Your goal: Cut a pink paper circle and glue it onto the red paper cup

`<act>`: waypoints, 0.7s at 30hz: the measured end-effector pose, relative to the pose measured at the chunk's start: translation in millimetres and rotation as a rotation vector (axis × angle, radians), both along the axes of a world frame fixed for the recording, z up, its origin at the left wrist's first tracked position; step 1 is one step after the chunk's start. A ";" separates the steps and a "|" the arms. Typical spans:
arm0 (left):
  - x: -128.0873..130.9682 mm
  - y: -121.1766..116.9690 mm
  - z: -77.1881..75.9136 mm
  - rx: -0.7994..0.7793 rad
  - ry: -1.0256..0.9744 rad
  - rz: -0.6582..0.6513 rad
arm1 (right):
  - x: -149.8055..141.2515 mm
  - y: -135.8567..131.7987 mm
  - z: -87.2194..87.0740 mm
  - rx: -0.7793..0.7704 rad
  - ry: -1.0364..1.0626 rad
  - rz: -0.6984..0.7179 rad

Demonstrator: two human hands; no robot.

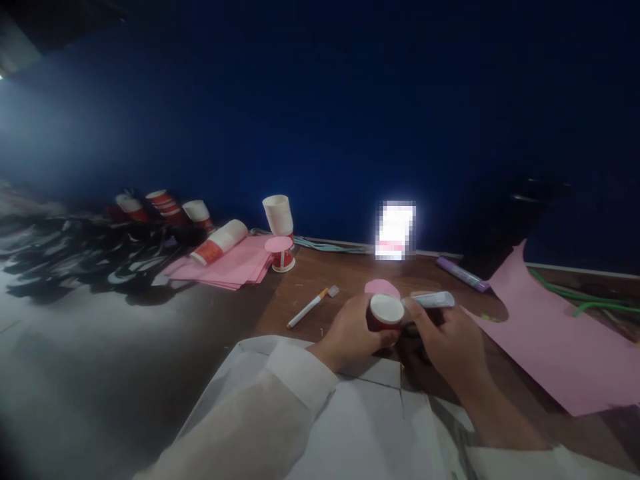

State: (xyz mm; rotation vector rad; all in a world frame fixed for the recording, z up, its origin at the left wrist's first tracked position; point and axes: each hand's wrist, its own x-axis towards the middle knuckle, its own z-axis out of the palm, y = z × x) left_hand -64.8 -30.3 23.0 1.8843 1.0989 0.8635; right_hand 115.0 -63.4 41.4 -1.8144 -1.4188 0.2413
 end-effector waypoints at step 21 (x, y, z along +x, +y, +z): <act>-0.9 2.3 4.5 0.158 0.031 0.027 | 0.0 -2.0 2.5 -0.021 0.198 -0.061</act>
